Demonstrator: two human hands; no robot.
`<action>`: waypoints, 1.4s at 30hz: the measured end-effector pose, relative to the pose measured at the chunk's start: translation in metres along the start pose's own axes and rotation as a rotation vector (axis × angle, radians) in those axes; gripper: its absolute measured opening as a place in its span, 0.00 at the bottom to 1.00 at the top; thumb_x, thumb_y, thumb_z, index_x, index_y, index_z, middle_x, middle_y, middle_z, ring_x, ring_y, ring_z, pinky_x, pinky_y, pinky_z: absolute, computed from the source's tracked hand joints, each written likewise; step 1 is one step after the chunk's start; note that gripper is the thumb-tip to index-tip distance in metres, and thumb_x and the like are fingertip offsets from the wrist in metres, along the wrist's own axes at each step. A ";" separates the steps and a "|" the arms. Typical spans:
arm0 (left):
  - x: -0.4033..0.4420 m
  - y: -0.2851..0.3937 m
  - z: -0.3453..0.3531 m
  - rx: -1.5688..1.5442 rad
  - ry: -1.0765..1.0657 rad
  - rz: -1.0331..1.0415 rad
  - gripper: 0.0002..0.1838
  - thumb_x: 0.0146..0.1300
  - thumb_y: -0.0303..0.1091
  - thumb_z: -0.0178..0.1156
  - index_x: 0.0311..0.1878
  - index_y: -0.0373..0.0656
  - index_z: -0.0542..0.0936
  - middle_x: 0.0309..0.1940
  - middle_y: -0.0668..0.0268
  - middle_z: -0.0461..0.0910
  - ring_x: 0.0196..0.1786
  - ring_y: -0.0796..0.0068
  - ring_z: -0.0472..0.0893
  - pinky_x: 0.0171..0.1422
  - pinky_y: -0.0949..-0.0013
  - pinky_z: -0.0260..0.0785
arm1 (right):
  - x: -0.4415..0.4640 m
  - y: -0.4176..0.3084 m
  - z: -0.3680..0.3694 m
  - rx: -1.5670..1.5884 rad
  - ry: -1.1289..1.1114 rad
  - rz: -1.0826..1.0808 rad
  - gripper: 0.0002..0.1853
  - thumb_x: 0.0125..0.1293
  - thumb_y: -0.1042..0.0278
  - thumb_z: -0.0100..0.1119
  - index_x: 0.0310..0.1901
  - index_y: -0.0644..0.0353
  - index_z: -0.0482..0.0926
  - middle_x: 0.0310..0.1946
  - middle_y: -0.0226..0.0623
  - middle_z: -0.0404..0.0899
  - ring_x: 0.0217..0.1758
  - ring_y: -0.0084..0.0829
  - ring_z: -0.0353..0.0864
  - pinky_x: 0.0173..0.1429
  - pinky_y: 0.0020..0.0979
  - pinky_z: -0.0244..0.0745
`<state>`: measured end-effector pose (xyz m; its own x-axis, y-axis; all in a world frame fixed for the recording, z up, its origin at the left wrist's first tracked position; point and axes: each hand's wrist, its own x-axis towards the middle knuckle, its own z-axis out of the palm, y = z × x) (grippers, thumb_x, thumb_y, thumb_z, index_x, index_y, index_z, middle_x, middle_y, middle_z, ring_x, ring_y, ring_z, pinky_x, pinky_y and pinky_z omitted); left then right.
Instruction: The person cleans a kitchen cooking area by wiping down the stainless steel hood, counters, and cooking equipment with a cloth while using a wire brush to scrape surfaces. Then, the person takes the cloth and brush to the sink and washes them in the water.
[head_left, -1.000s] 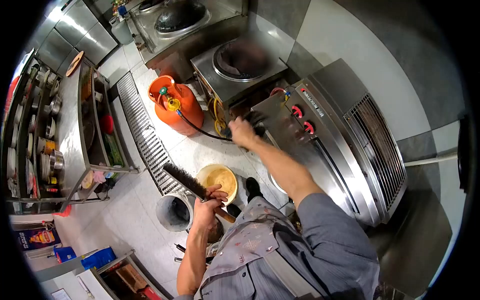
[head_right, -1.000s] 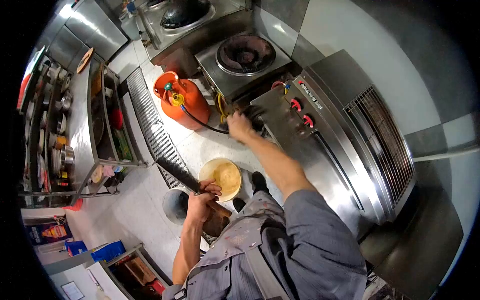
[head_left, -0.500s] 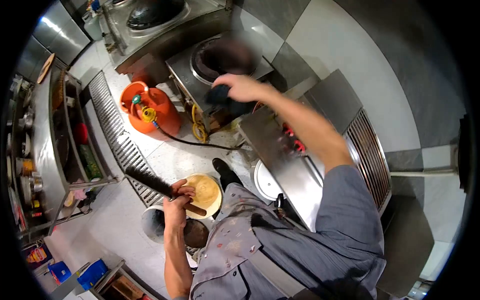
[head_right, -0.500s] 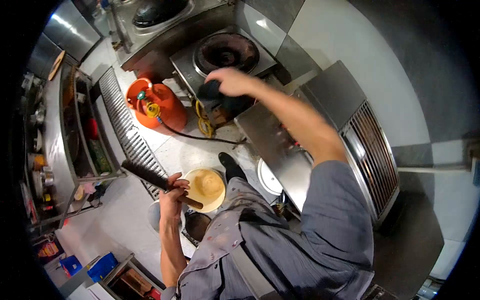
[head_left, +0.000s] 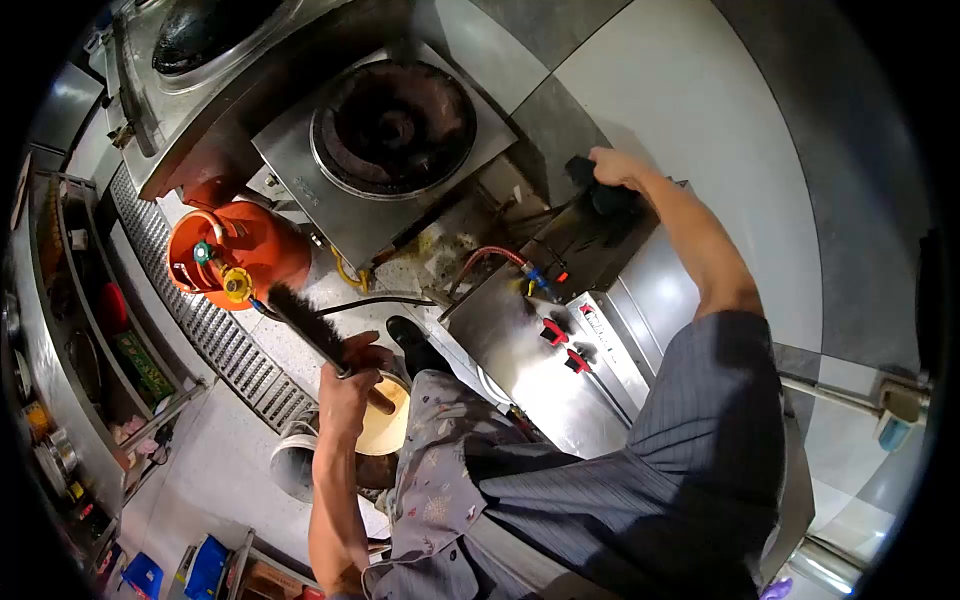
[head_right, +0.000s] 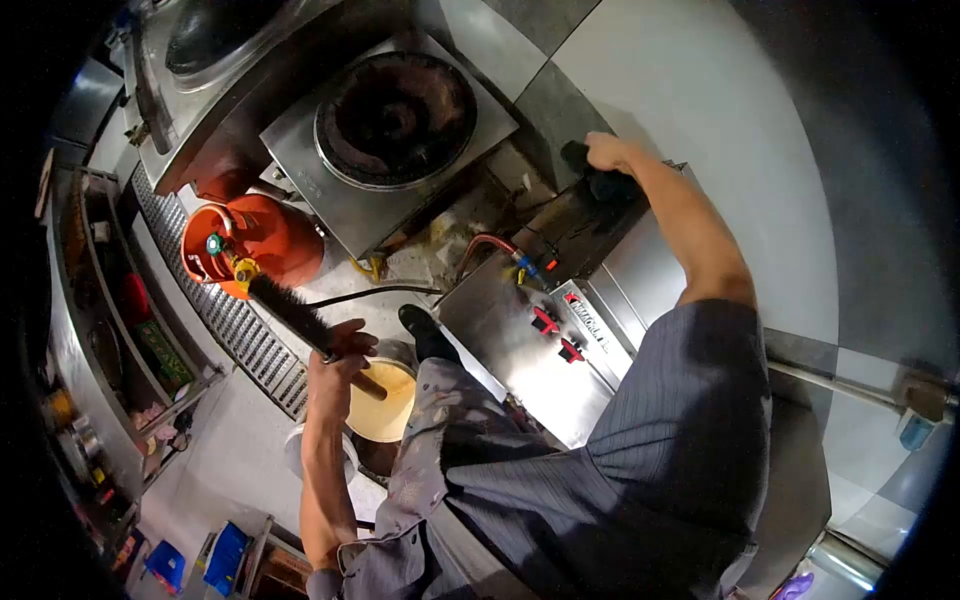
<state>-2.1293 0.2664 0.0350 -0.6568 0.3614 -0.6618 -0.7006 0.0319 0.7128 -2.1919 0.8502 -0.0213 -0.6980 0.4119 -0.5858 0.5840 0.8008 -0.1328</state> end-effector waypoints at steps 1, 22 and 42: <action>0.006 0.005 0.005 0.000 0.001 -0.013 0.30 0.50 0.16 0.51 0.62 0.31 0.76 0.45 0.58 0.84 0.45 0.69 0.81 0.50 0.70 0.74 | -0.009 -0.020 0.005 -0.097 -0.056 -0.058 0.24 0.60 0.86 0.47 0.59 0.71 0.75 0.56 0.57 0.79 0.57 0.53 0.78 0.57 0.45 0.72; 0.029 0.012 0.045 0.009 0.045 0.001 0.29 0.53 0.17 0.51 0.63 0.29 0.74 0.45 0.55 0.83 0.39 0.67 0.84 0.26 0.68 0.83 | -0.016 -0.100 0.098 0.646 -0.363 0.010 0.36 0.66 0.81 0.49 0.77 0.62 0.55 0.76 0.59 0.56 0.79 0.57 0.55 0.79 0.50 0.52; 0.015 0.002 0.036 -0.064 0.155 0.026 0.30 0.51 0.18 0.51 0.62 0.31 0.77 0.46 0.56 0.84 0.45 0.70 0.81 0.46 0.71 0.77 | -0.037 -0.050 0.009 -0.794 -0.310 -0.993 0.43 0.50 0.63 0.79 0.67 0.57 0.65 0.56 0.47 0.71 0.61 0.50 0.73 0.65 0.44 0.72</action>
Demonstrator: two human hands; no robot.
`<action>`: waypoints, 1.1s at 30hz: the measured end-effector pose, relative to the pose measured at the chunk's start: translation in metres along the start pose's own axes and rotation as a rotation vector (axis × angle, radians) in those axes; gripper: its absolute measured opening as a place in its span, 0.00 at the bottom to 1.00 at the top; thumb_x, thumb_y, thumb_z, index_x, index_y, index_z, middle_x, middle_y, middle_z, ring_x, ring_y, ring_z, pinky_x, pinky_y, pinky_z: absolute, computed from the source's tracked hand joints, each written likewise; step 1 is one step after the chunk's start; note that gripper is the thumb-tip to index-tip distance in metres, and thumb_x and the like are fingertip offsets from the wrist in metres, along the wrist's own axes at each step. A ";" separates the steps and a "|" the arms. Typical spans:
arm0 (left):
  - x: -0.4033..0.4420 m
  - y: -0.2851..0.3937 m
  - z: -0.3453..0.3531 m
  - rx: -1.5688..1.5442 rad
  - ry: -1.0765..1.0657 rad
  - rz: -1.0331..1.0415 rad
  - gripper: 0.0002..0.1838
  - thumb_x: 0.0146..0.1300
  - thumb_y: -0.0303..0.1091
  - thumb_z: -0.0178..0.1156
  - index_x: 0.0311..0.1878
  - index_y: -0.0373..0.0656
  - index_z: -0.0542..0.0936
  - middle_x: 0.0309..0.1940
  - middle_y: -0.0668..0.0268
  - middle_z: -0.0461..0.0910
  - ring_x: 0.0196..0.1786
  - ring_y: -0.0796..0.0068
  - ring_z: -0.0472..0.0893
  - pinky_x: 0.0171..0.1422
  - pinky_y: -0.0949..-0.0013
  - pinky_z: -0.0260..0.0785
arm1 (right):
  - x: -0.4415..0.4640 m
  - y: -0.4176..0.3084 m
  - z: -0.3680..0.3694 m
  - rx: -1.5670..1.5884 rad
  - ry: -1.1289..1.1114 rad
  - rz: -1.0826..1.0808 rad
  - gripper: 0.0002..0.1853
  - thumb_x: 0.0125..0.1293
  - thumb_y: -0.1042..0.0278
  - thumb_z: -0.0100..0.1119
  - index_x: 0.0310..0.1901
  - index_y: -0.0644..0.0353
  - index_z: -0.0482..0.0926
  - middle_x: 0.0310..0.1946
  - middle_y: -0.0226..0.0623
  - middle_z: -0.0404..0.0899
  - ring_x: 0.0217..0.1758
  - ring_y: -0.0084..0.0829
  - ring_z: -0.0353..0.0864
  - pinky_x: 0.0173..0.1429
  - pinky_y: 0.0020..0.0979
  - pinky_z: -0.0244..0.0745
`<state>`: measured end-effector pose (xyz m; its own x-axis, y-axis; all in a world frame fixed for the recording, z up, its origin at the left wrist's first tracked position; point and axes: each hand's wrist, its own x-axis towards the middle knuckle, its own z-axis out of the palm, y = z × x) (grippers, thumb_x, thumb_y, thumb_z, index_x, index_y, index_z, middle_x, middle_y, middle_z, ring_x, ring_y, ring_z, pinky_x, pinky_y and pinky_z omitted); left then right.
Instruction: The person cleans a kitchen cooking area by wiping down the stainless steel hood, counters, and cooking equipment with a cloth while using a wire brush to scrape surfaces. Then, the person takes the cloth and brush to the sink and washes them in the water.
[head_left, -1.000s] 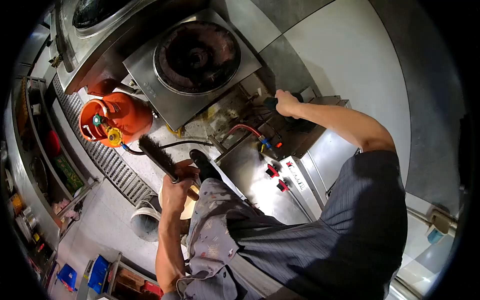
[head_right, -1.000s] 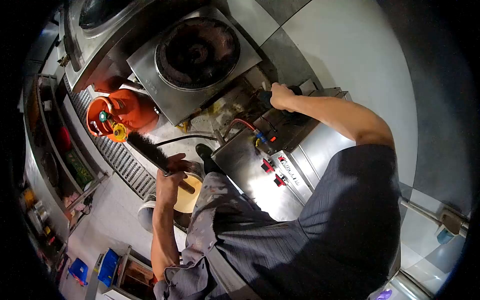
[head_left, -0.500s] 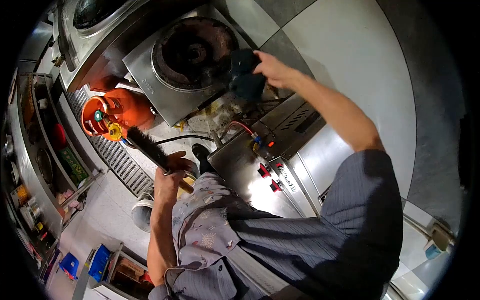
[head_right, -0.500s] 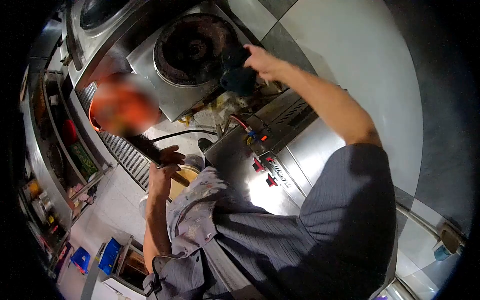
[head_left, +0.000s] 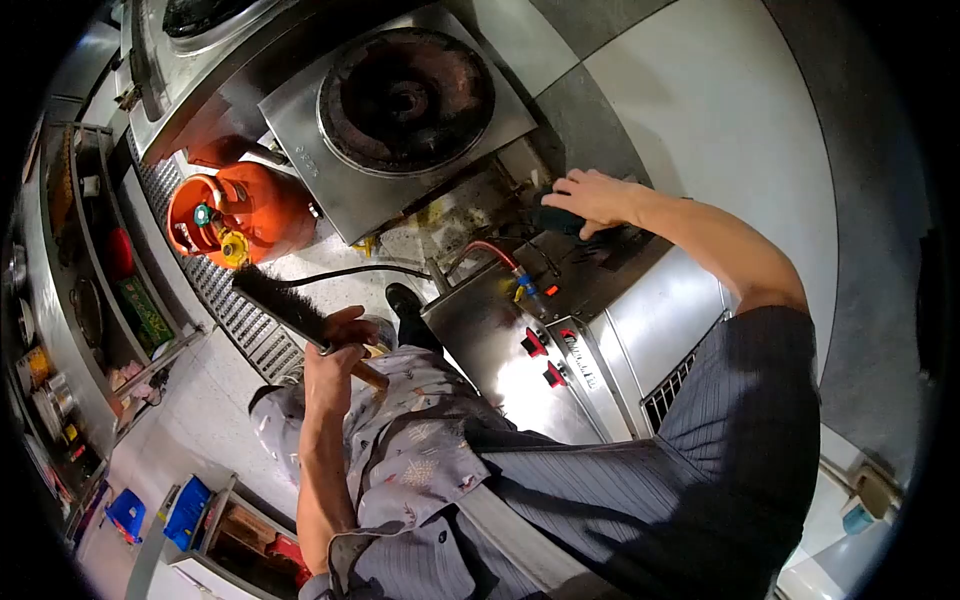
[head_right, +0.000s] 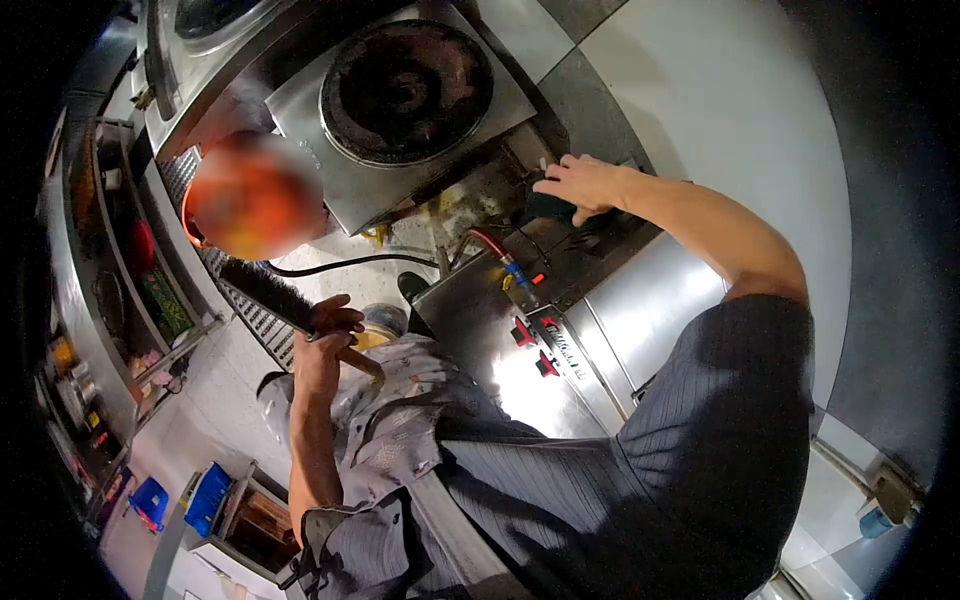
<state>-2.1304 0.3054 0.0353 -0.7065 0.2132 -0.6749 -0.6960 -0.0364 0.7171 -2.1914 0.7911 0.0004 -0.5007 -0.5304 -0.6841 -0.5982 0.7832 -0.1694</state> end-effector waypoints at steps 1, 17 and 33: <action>-0.002 0.001 -0.002 -0.008 0.004 -0.002 0.30 0.51 0.18 0.51 0.62 0.31 0.77 0.46 0.56 0.84 0.45 0.70 0.81 0.46 0.71 0.77 | 0.002 0.001 0.000 -0.004 -0.005 -0.006 0.43 0.50 0.63 0.79 0.67 0.57 0.65 0.56 0.47 0.71 0.61 0.50 0.73 0.65 0.44 0.72; -0.008 0.001 -0.021 -0.015 0.012 -0.002 0.31 0.48 0.22 0.52 0.60 0.33 0.78 0.45 0.58 0.84 0.45 0.68 0.81 0.50 0.68 0.73 | 0.044 0.019 0.027 0.396 0.285 0.390 0.23 0.69 0.58 0.65 0.52 0.66 0.66 0.50 0.60 0.78 0.55 0.62 0.78 0.56 0.51 0.76; 0.032 0.033 -0.061 -0.025 -0.106 0.004 0.29 0.51 0.16 0.50 0.60 0.29 0.77 0.43 0.56 0.84 0.44 0.68 0.82 0.45 0.69 0.79 | 0.016 -0.025 0.011 0.111 -0.061 0.111 0.29 0.58 0.67 0.72 0.59 0.60 0.68 0.55 0.50 0.73 0.59 0.55 0.76 0.61 0.49 0.75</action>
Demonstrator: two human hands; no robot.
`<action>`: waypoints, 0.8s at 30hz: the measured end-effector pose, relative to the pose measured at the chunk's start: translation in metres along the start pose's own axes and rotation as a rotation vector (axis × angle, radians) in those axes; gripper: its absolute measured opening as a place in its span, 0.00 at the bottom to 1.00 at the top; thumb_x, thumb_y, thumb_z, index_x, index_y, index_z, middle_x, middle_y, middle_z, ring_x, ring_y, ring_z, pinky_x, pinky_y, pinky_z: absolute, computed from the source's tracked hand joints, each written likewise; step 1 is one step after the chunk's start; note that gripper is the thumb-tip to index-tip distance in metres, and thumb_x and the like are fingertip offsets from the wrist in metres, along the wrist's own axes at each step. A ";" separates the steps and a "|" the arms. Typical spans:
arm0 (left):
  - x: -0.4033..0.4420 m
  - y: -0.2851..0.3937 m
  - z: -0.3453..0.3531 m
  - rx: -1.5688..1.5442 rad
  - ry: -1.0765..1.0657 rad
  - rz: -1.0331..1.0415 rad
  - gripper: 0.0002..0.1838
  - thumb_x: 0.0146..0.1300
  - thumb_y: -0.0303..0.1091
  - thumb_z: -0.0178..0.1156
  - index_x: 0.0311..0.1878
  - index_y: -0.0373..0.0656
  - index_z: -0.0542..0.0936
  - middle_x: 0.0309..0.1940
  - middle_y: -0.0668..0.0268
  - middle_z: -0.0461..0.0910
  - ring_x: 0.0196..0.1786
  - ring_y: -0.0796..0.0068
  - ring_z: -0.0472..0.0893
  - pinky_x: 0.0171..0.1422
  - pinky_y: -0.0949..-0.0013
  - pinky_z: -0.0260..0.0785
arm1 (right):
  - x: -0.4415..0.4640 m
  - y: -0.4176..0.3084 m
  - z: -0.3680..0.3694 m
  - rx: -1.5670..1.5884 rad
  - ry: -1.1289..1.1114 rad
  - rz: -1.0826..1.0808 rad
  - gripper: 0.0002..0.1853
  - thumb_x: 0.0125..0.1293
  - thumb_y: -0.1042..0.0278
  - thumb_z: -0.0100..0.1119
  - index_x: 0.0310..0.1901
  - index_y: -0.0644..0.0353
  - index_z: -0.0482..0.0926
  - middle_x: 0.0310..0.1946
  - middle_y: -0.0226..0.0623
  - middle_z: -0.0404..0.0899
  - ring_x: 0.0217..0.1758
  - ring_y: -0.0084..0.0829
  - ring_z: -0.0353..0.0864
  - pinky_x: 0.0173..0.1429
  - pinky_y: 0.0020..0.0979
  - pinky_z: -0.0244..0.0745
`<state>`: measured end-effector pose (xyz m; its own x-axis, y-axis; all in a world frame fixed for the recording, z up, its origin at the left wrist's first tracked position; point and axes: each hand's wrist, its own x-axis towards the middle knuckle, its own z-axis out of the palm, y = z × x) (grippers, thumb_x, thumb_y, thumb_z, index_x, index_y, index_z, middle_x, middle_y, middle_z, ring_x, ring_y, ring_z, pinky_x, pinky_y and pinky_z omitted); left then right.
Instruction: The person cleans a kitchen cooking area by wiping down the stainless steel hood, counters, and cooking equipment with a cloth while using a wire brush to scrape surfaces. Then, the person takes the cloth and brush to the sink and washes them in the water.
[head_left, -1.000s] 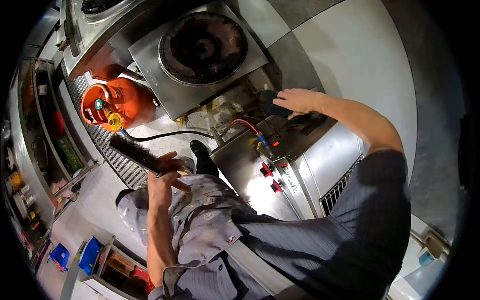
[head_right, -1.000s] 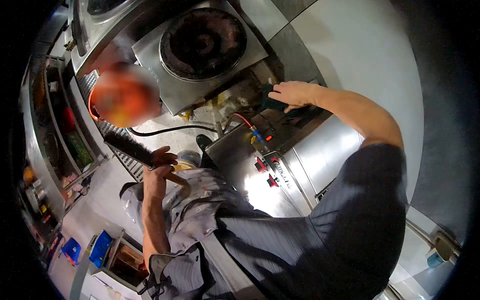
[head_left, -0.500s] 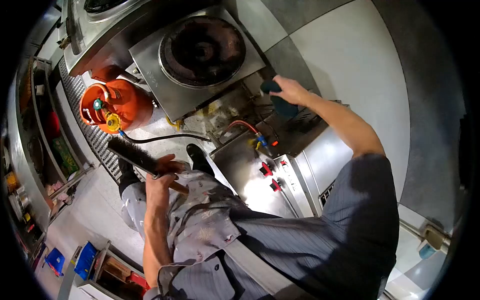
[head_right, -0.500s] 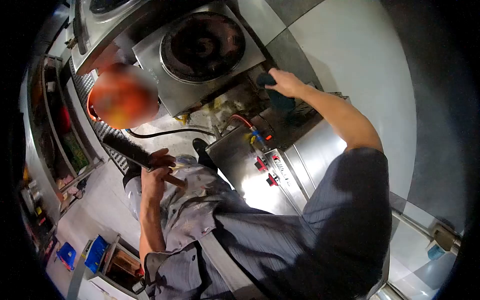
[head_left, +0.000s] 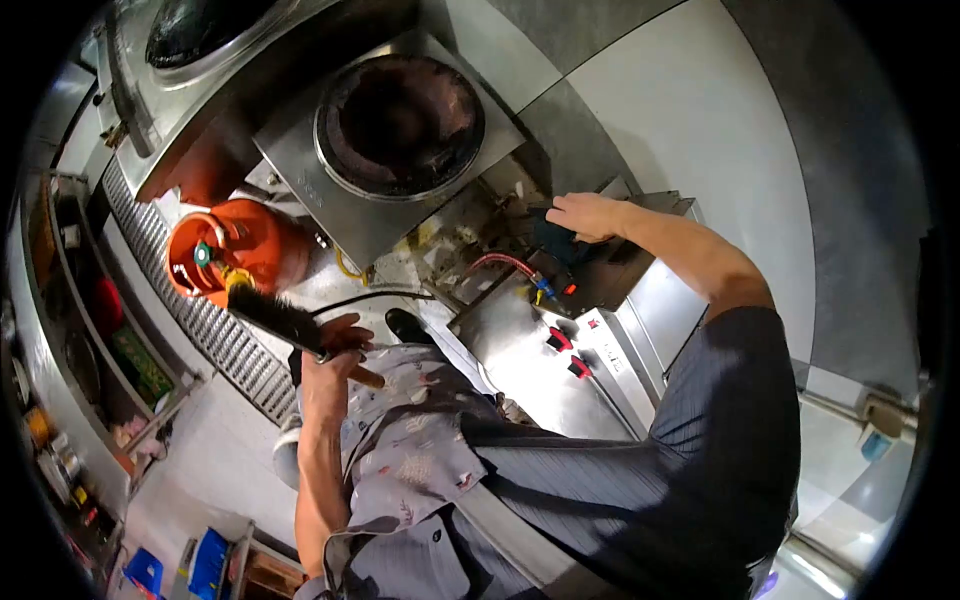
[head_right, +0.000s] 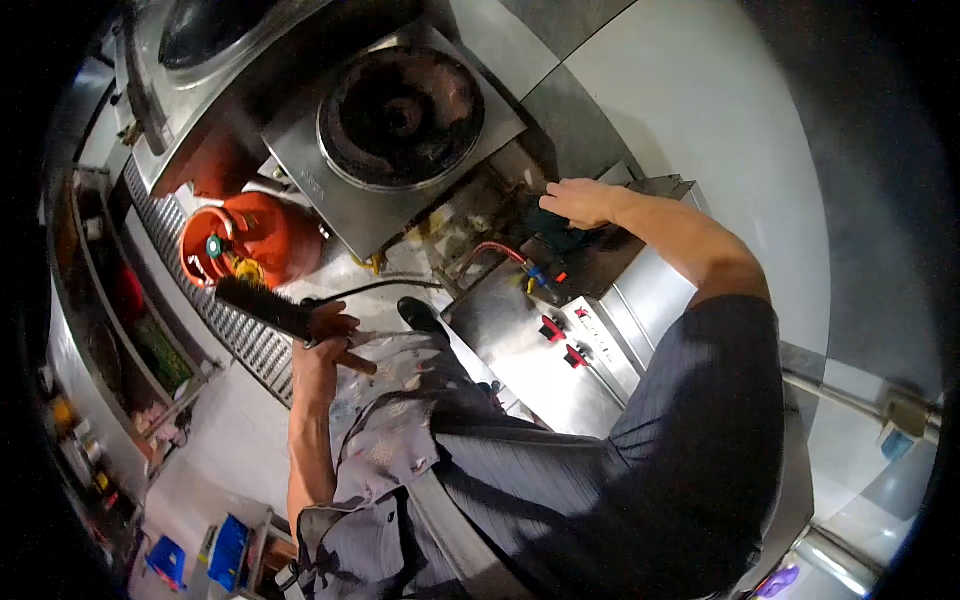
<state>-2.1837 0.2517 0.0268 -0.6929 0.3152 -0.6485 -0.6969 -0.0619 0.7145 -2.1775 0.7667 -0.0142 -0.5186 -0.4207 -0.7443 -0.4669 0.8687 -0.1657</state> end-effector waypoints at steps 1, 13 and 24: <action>0.010 -0.007 -0.014 0.056 -0.016 0.048 0.29 0.51 0.16 0.50 0.60 0.31 0.78 0.43 0.57 0.84 0.44 0.69 0.82 0.46 0.69 0.77 | 0.001 -0.001 0.001 0.009 0.000 0.025 0.29 0.58 0.67 0.72 0.59 0.60 0.68 0.55 0.50 0.73 0.59 0.55 0.76 0.61 0.49 0.75; 0.069 0.050 -0.106 0.236 -0.361 -0.095 0.28 0.50 0.15 0.53 0.59 0.32 0.79 0.42 0.59 0.84 0.43 0.72 0.81 0.46 0.72 0.74 | -0.009 -0.021 -0.033 0.357 0.372 1.241 0.26 0.67 0.69 0.61 0.65 0.57 0.66 0.64 0.63 0.67 0.58 0.66 0.77 0.61 0.57 0.77; 0.071 0.054 -0.090 0.186 -0.391 -0.168 0.29 0.49 0.18 0.55 0.59 0.34 0.79 0.42 0.58 0.85 0.42 0.70 0.82 0.45 0.72 0.74 | 0.056 -0.081 -0.007 0.686 0.273 1.417 0.32 0.70 0.69 0.58 0.72 0.66 0.62 0.67 0.68 0.63 0.64 0.65 0.74 0.64 0.55 0.76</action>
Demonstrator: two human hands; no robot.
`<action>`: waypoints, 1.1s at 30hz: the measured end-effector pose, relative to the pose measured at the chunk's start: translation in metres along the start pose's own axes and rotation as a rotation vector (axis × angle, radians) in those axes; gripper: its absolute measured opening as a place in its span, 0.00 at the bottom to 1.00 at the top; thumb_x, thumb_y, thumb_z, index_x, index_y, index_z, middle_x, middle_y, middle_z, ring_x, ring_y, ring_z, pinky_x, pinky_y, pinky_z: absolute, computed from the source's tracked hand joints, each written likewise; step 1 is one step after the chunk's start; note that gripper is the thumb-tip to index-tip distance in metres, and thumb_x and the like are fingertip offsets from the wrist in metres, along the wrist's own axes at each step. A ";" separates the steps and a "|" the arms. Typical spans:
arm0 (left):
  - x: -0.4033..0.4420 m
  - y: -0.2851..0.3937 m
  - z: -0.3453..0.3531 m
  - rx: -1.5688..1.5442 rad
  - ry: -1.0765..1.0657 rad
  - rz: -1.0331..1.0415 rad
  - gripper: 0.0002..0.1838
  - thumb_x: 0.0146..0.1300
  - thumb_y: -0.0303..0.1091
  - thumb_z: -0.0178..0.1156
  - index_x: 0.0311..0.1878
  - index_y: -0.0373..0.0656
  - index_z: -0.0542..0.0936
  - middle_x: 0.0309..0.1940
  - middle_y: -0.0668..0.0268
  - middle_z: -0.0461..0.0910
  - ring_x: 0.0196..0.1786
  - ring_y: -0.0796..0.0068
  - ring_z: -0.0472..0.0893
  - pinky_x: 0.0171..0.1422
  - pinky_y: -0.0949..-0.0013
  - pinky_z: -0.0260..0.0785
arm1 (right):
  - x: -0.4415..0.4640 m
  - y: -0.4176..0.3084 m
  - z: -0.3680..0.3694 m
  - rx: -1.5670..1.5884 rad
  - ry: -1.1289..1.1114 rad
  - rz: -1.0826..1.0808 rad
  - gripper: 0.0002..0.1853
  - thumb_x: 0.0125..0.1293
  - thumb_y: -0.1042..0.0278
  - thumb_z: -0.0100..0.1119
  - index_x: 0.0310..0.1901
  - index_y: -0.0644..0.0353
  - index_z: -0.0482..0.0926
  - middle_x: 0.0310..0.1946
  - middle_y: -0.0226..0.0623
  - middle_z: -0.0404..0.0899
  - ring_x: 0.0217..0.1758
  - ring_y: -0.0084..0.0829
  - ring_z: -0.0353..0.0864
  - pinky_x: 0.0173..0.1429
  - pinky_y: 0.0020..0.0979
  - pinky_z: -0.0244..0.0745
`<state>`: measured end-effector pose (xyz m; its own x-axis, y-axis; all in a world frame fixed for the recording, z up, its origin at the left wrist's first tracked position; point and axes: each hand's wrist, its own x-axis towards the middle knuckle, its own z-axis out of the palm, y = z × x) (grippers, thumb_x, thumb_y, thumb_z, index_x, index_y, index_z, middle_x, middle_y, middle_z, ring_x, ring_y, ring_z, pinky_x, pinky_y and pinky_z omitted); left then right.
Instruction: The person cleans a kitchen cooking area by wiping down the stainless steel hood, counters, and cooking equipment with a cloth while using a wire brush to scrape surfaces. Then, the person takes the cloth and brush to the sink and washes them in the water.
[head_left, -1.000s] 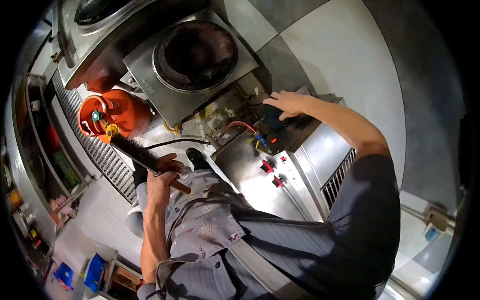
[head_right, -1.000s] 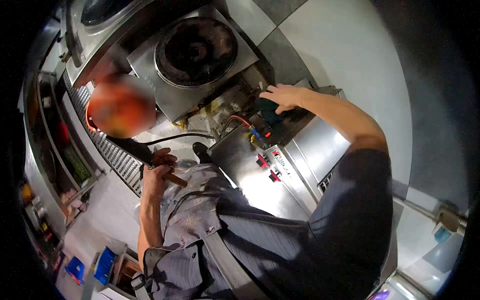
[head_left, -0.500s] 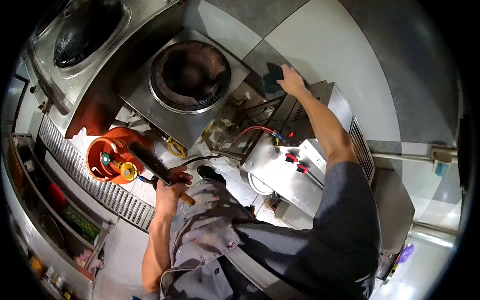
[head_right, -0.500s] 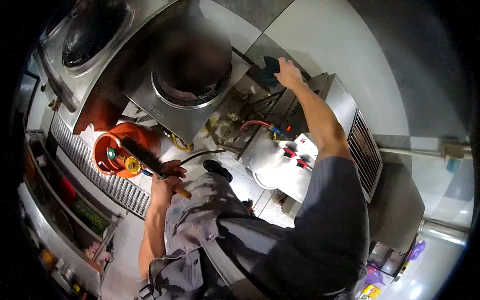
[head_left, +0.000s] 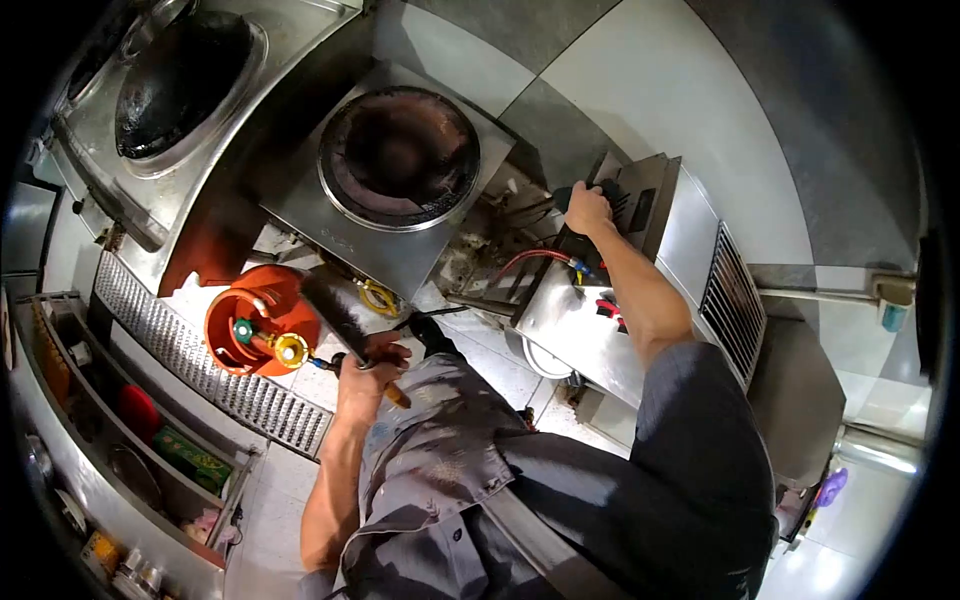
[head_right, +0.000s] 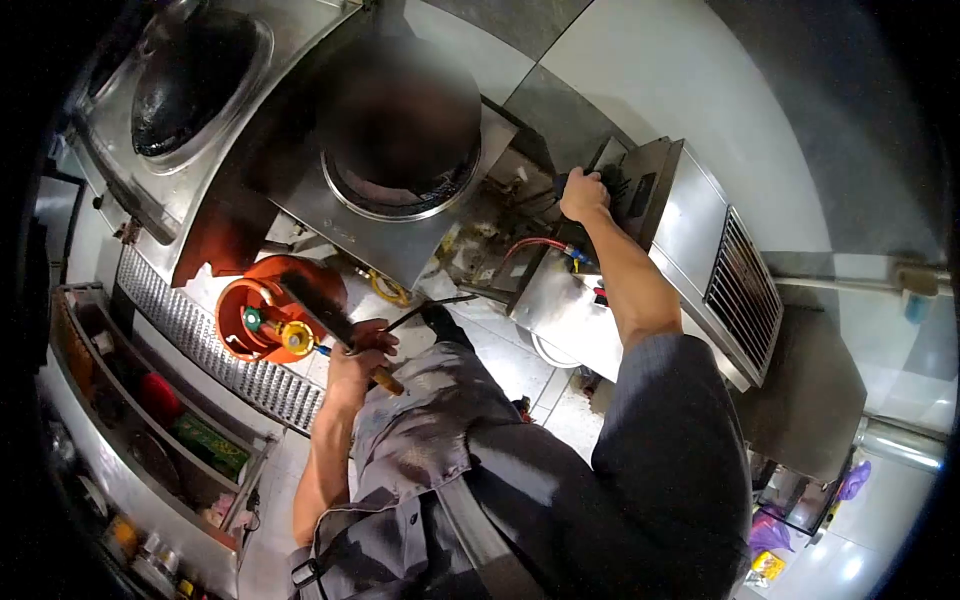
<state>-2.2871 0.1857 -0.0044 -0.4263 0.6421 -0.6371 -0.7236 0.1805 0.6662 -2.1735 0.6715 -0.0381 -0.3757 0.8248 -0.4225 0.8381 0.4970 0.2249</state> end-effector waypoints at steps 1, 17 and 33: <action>0.004 0.000 0.000 0.029 -0.041 0.030 0.29 0.49 0.19 0.55 0.60 0.34 0.78 0.43 0.58 0.85 0.43 0.70 0.82 0.46 0.71 0.74 | -0.006 -0.003 -0.001 -0.005 -0.008 -0.020 0.32 0.69 0.68 0.60 0.72 0.66 0.61 0.67 0.68 0.63 0.64 0.64 0.75 0.64 0.54 0.77; 0.031 0.005 0.013 0.097 -0.124 -0.025 0.34 0.44 0.18 0.56 0.61 0.28 0.76 0.43 0.52 0.84 0.42 0.65 0.82 0.45 0.69 0.74 | -0.116 -0.127 0.000 0.404 0.094 -0.647 0.29 0.59 0.77 0.56 0.65 0.52 0.70 0.59 0.59 0.75 0.55 0.60 0.81 0.60 0.53 0.78; -0.006 -0.023 -0.057 0.000 0.025 -0.028 0.42 0.45 0.16 0.56 0.70 0.20 0.62 0.46 0.47 0.85 0.43 0.65 0.83 0.50 0.70 0.76 | -0.045 -0.008 -0.002 0.339 0.070 0.062 0.29 0.66 0.64 0.60 0.66 0.67 0.65 0.68 0.73 0.61 0.67 0.66 0.71 0.68 0.57 0.71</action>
<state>-2.2985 0.1348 -0.0381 -0.4188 0.6182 -0.6652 -0.7357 0.1984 0.6476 -2.1640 0.6302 -0.0194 -0.3359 0.8732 -0.3531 0.9396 0.3369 -0.0606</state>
